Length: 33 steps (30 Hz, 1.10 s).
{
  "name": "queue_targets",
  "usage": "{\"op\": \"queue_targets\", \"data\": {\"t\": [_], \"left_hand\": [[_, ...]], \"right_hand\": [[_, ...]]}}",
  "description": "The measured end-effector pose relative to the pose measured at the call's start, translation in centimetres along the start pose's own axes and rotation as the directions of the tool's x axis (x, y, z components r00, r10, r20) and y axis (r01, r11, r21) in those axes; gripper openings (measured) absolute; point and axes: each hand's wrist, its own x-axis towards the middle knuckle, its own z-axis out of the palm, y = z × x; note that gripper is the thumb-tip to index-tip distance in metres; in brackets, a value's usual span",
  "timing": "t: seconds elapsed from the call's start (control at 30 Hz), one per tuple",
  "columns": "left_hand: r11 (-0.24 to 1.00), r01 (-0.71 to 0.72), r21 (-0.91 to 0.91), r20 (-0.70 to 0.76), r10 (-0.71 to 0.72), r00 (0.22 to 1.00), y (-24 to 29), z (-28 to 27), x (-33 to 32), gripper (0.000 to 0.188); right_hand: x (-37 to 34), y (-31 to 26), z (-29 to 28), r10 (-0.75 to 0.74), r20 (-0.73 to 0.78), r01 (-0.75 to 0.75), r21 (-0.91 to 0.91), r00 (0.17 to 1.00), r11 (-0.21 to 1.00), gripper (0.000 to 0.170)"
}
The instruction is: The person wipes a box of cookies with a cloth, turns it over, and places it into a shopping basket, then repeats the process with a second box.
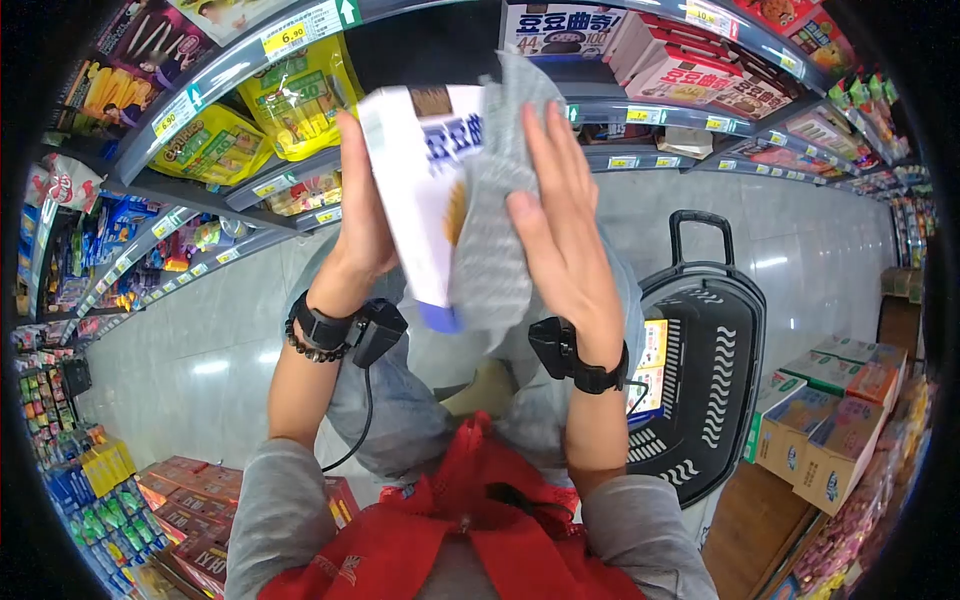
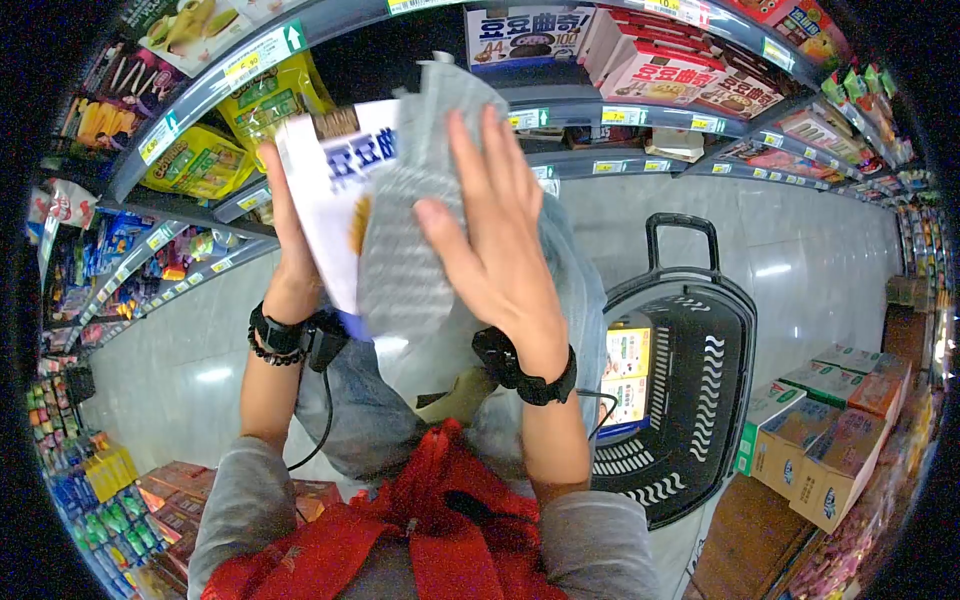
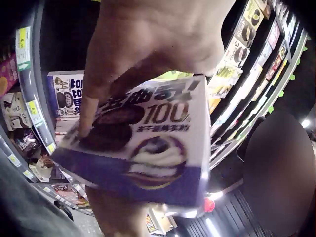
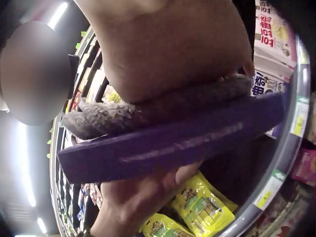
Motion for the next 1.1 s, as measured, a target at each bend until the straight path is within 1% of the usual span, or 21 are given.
{"op": "queue_targets", "data": {"t": [0.03,0.1,0.13,0.2,0.27,0.3,0.33,0.4,0.5,0.53,0.57,0.67,0.73,0.77,0.8,0.83,0.9,0.97,1.03,1.07,1.1], "left_hand": [[0.995,-0.024,-0.092,0.184,0.041,0.982,-1.2,-1.0,0.4,0.097],[0.98,-0.077,-0.181,0.391,0.143,0.909,-2.0,0.1,0.9,0.108],[0.991,-0.134,-0.024,0.469,0.13,0.874,-2.0,-0.4,1.3,0.11],[0.989,-0.134,-0.054,0.307,0.144,0.941,-3.0,0.4,1.2,0.095],[0.992,0.008,-0.126,0.066,0.0,0.998,-2.1,0.3,0.7,0.073],[0.956,-0.027,-0.292,-0.074,0.006,0.997,-2.3,0.1,1.0,0.058],[0.911,-0.075,-0.405,-0.068,0.052,0.996,-3.1,-0.7,1.4,0.055],[0.935,-0.111,-0.338,-0.199,0.045,0.979,-3.2,-0.8,0.8,0.059],[0.851,0.031,-0.525,0.036,-0.015,0.999,-1.2,-0.1,-0.2,0.056],[0.715,0.095,-0.693,0.17,0.034,0.985,-0.7,0.6,-0.4,0.06],[0.555,0.207,-0.806,0.3,0.082,0.95,-0.2,1.2,-0.6,0.063],[0.58,0.251,-0.775,0.507,0.335,0.794,-0.9,-0.1,0.8,0.102],[0.638,0.135,-0.758,0.404,0.297,0.865,-0.9,-0.3,0.9,0.09],[0.785,-0.102,-0.611,0.088,0.196,0.977,-0.8,-0.4,0.7,0.082],[0.906,-0.196,-0.376,-0.207,0.124,0.97,-0.8,-0.8,0.6,0.074],[0.96,-0.18,-0.216,-0.357,0.094,0.929,-0.6,-1.2,0.8,0.068],[0.899,-0.161,-0.407,-0.2,0.085,0.976,-0.6,-2.1,0.4,0.069],[0.814,-0.088,-0.574,0.029,0.127,0.991,-1.5,-4.5,0.5,0.07],[0.876,-0.218,-0.43,-0.249,0.117,0.961,-1.3,-2.2,0.2,0.077],[0.916,-0.263,-0.304,-0.355,0.148,0.923,-1.5,-1.5,0.3,0.08],[0.91,-0.288,-0.299,-0.368,0.168,0.914,-1.4,-1.0,0.6,0.08]], "right_hand": [[-0.1,0.1,0.2,0.07,-0.033,-0.071,-0.043,0.997,0.997,0.067],[-0.4,0.9,1.2,0.048,-0.033,-0.05,-0.057,0.998,0.997,0.068],[-0.5,1.1,1.5,0.036,-0.034,-0.039,-0.066,0.999,0.997,0.069],[-0.5,0.3,2.2,-0.095,-0.025,0.095,-0.006,0.995,0.996,0.071],[0.1,-2.0,2.5,-0.202,-0.02,0.203,0.11,0.979,0.973,0.072],[0.4,-2.7,2.6,-0.306,-0.02,0.306,0.148,0.952,0.941,0.076],[0.5,-3.1,2.8,-0.307,-0.002,0.306,0.107,0.952,0.946,0.076],[0.4,-3.7,2.9,-0.306,0.029,0.306,0.02,0.951,0.952,0.076],[0.7,-1.0,2.8,-0.113,-0.216,0.078,-0.165,0.97,0.983,0.075],[0.8,0.1,2.5,-0.053,-0.308,-0.008,-0.194,0.95,0.981,0.075],[0.8,0.7,2.1,0.026,-0.329,-0.055,-0.079,0.944,0.995,0.074],[0.5,-0.3,2.5,0.008,-0.344,-0.092,-0.231,0.939,0.969,0.074],[-0.2,-2.3,4.3,-0.076,-0.273,0.026,-0.183,0.959,0.983,0.074],[-0.5,-3.9,5.0,-0.113,-0.211,0.072,-0.19,0.971,0.979,0.072],[-0.6,-5.0,5.2,-0.148,-0.148,0.119,-0.192,0.978,0.974,0.071],[-0.5,-5.3,4.9,-0.162,-0.133,0.133,-0.205,0.978,0.97,0.071],[-0.3,-5.4,4.3,-0.188,-0.11,0.158,-0.236,0.976,0.959,0.07],[0.3,-3.1,4.1,-0.115,-0.279,0.052,-0.224,0.953,0.973,0.069],[0.7,-0.8,3.3,-0.034,-0.344,-0.033,-0.189,0.938,0.981,0.068],[0.5,-0.5,3.7,0.019,-0.365,-0.035,-0.038,0.931,0.999,0.068],[0.4,-0.3,4.6,0.073,-0.378,-0.032,0.114,0.923,0.993,0.069]]}}
